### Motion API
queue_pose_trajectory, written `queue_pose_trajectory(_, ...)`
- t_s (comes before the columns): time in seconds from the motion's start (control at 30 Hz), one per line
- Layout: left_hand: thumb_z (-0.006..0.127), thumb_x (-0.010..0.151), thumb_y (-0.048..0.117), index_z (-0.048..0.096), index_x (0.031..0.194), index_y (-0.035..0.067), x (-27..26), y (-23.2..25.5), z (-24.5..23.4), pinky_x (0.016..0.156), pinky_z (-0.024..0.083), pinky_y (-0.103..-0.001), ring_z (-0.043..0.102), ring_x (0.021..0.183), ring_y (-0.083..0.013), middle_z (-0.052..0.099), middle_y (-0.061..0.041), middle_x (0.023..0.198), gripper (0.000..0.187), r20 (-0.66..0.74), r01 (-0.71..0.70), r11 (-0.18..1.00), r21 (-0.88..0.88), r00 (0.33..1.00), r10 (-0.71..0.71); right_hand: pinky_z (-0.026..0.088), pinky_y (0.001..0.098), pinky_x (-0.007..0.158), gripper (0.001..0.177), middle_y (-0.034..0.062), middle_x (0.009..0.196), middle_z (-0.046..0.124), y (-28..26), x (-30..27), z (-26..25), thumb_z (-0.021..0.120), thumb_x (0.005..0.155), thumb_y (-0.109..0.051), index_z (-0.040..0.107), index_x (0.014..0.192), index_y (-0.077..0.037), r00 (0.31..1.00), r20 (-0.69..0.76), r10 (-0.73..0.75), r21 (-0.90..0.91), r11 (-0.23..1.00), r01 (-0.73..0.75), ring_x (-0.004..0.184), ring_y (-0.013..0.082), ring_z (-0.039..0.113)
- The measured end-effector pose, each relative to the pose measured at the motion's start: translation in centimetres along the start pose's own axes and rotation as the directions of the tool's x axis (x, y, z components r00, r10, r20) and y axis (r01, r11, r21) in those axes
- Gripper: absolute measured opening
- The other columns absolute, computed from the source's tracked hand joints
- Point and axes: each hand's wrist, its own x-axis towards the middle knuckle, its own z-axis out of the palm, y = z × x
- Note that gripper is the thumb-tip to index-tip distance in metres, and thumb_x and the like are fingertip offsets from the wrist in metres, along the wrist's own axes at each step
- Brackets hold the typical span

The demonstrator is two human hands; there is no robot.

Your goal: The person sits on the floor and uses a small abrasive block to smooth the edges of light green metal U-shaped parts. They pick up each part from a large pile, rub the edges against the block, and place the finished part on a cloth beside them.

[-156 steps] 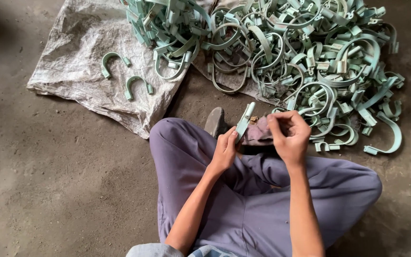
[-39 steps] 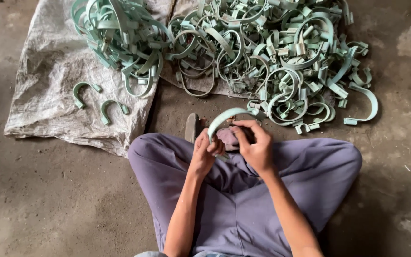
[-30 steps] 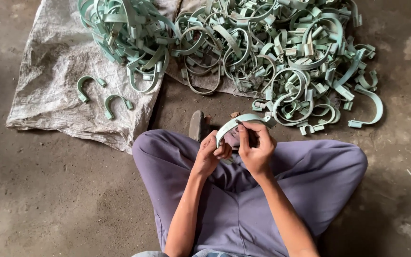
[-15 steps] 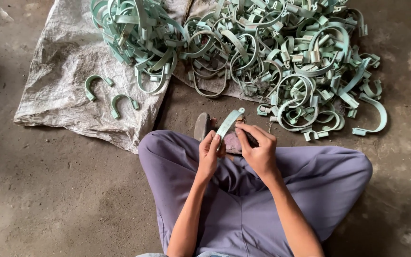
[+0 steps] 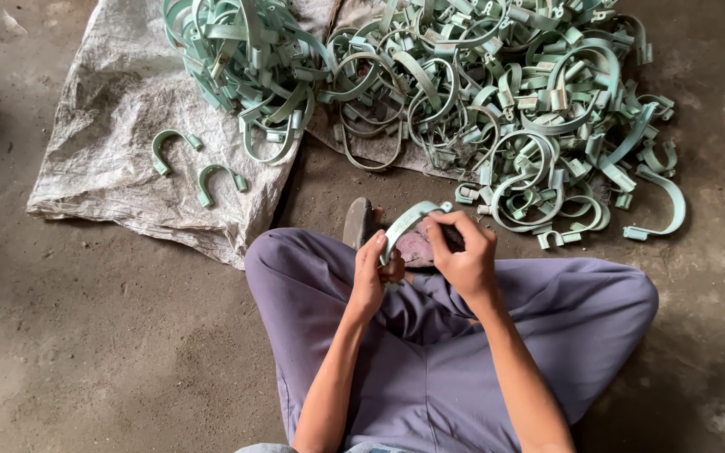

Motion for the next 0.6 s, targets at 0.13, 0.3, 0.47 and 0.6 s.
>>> queue_pose_trajectory(0.13, 0.041, 0.112, 0.03, 0.048, 0.085, 0.012, 0.5, -1.6, -1.4, 0.046, 0.024, -0.026, 0.019, 0.047, -0.0071, 0.024, 0.007, 0.056, 0.034, 0.111, 0.081, 0.959, -0.271, 0.992, -0.052, 0.057, 0.0286, 0.067, 0.003, 0.0159, 0.076, 0.073, -1.8, -0.7, -0.3, 0.071, 0.094, 0.002, 0.073, 0.096, 0.003, 0.985, -0.038, 0.166, 0.129, 0.979, -0.16, 0.073, 0.0157, 0.072)
queue_pose_trajectory(0.3, 0.039, 0.112, 0.033, 0.039, 0.089, 0.016, 0.9, -3.1, -2.5, 0.045, 0.028, -0.025, 0.018, 0.045, -0.0041, 0.018, 0.011, 0.058, 0.028, 0.177, 0.212, 0.754, -0.622, 0.976, -0.129, 0.058, 0.0297, 0.065, 0.004, 0.0137, 0.075, 0.074, -2.0, -1.6, 1.1, 0.071, 0.095, -0.002, 0.072, 0.097, 0.002, 0.947, 0.077, 0.311, 0.279, 0.905, -0.32, 0.072, 0.0113, 0.07)
queue_pose_trajectory(0.47, 0.039, 0.111, 0.036, 0.04, 0.087, 0.017, 0.9, -4.3, -3.1, 0.042, 0.027, -0.025, 0.015, 0.043, -0.005, 0.016, 0.012, 0.056, 0.031, 0.177, 0.267, 0.746, -0.61, 0.964, -0.2, 0.059, 0.0288, 0.064, 0.007, 0.0137, 0.071, 0.073, -2.2, -1.0, 2.8, 0.071, 0.095, -0.003, 0.07, 0.092, 0.003, 0.927, 0.115, 0.358, 0.312, 0.873, -0.376, 0.068, 0.0114, 0.07)
queue_pose_trajectory(0.6, 0.038, 0.111, 0.038, 0.039, 0.083, 0.018, 1.0, -5.0, -3.5, 0.038, 0.026, -0.026, 0.013, 0.04, -0.0065, 0.014, 0.01, 0.052, 0.034, 0.171, 0.289, 0.743, -0.603, 0.957, -0.234, 0.059, 0.028, 0.063, 0.011, 0.0147, 0.066, 0.071, -2.5, -0.9, 3.6, 0.074, 0.093, -0.002, 0.067, 0.086, 0.004, 0.914, 0.053, 0.402, 0.261, 0.878, -0.401, 0.065, 0.0116, 0.07)
